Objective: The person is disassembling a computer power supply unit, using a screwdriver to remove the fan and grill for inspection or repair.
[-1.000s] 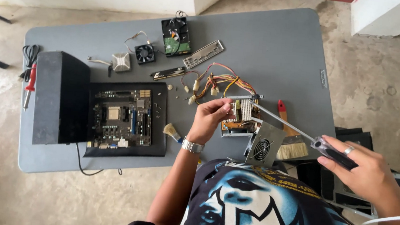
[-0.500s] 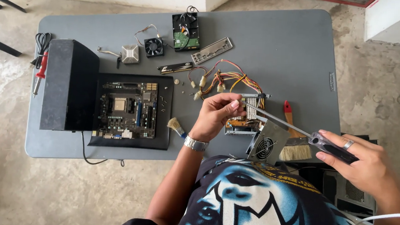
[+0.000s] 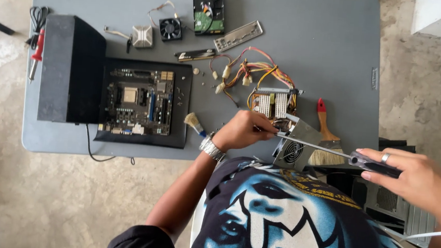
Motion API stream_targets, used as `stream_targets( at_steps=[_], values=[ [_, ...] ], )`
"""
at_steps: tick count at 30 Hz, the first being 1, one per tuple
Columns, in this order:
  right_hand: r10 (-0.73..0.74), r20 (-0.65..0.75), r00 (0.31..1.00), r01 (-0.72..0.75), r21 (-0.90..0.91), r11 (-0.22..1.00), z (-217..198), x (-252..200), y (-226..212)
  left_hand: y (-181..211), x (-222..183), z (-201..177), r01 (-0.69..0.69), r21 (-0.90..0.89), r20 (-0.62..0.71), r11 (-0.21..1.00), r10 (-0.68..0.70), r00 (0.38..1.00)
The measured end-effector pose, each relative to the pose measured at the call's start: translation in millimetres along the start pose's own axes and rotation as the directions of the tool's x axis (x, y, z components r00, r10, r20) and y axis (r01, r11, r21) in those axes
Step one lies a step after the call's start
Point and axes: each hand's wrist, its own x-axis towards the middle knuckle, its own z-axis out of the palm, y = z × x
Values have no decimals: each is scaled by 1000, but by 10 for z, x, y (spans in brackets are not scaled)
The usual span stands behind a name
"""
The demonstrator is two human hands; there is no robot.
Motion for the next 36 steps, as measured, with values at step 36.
stream_targets(
  at_steps=[36],
  values=[
    [434,-1,901,-301,719,626,627,-45,-33,-2375,751,-988,491,512,-286,704,-399,871]
  ],
)
